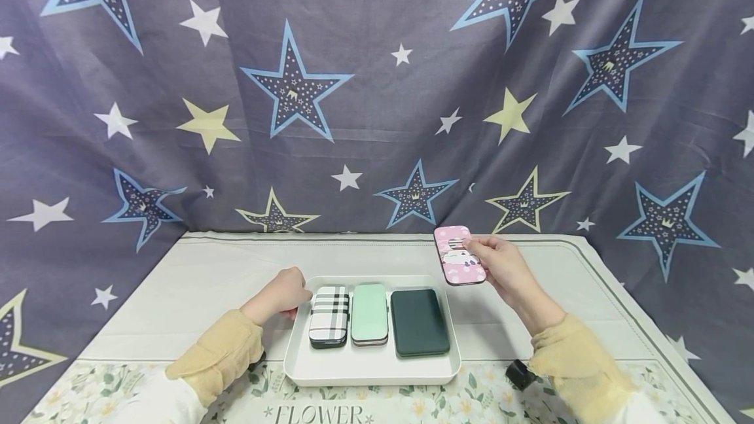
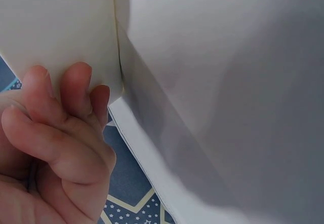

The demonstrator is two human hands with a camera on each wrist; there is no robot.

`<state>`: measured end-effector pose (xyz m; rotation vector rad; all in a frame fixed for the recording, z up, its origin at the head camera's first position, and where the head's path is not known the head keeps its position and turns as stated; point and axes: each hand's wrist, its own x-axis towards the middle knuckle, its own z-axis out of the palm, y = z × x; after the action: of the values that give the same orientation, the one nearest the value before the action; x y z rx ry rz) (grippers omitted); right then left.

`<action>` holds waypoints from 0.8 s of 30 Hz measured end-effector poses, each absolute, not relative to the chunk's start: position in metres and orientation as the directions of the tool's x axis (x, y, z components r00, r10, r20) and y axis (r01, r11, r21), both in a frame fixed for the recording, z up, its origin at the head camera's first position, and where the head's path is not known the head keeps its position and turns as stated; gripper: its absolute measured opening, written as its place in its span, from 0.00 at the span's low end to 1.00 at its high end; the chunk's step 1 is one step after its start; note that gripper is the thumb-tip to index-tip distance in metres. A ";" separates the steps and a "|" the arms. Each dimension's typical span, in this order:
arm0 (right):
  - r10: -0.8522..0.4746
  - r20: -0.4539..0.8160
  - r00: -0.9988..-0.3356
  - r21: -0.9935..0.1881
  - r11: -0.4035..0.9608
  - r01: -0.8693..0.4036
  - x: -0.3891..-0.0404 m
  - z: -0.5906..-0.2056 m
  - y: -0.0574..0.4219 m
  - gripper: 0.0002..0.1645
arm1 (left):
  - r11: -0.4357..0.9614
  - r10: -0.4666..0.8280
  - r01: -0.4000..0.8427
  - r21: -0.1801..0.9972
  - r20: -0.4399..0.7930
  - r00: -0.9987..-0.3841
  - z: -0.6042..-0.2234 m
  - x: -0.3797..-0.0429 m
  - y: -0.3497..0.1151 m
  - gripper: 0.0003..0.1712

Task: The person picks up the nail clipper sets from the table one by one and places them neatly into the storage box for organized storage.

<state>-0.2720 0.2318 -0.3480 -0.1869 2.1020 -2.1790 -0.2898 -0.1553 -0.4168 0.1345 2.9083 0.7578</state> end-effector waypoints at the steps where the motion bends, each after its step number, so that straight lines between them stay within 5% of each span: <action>1: -0.164 0.010 -0.986 -0.999 -0.040 -0.003 -0.271 -0.349 0.231 0.10 | 0.869 0.119 0.051 0.492 -0.107 -0.987 -0.417 -0.289 -0.155 0.14; 24: -0.160 -0.114 -0.981 -0.993 0.061 0.105 -0.268 -0.386 0.212 0.23 | 0.871 0.119 0.057 0.487 -0.097 -0.988 -0.416 -0.288 -0.155 0.14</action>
<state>-0.2682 0.2124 -0.3863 -0.0566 2.1380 -2.0284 -0.2884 -0.1549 -0.4163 0.1373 2.9181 0.7542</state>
